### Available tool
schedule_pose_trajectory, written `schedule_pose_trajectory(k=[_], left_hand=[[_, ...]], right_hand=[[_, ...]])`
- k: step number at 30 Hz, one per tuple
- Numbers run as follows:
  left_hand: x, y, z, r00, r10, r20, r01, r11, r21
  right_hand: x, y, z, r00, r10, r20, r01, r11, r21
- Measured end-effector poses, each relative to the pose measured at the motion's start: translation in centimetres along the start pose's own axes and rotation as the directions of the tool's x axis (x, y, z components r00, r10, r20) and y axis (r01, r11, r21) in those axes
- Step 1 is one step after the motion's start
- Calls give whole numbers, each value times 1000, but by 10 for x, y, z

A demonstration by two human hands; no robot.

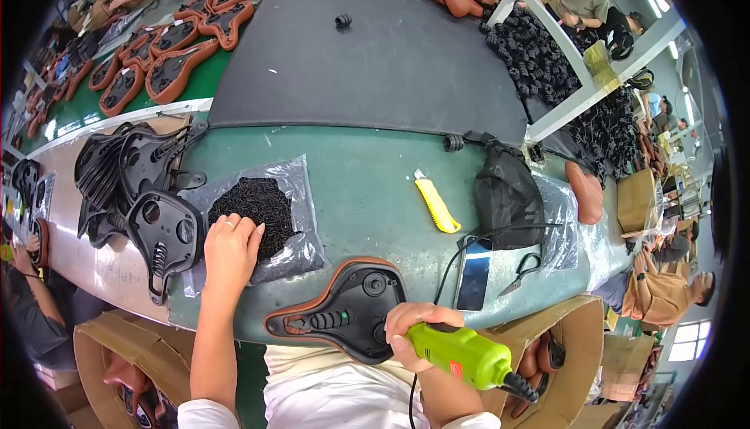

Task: The worker is assembling bicycle saddles by attaching the base to the seat and securing it with screws using an electric screwdriver.

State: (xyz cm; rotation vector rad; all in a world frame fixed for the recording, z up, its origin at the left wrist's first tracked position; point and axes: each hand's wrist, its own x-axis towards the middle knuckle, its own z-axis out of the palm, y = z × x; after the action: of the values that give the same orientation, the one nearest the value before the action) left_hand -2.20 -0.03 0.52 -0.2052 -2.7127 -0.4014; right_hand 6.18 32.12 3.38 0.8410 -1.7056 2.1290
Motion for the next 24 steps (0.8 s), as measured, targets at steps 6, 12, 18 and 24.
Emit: schedule_pose_trajectory(k=[6,12,18,24], left_hand=[[-15,16,-15,995,-57,-83,44,987,-154],[-66,108,-31,973,196,125,-64,744,-665],[-69,139,-26,833,552,19,-459,710,-534],[-67,140,-18,817,568,-97,-482,582,-655]], right_hand=[[2,-14,3,982,-150,-114,160,983,89],[3,-30,3,984,-131,-122,141,987,72],[9,-54,13,994,-61,-92,80,974,210],[15,-73,18,984,42,-175,-16,989,149]])
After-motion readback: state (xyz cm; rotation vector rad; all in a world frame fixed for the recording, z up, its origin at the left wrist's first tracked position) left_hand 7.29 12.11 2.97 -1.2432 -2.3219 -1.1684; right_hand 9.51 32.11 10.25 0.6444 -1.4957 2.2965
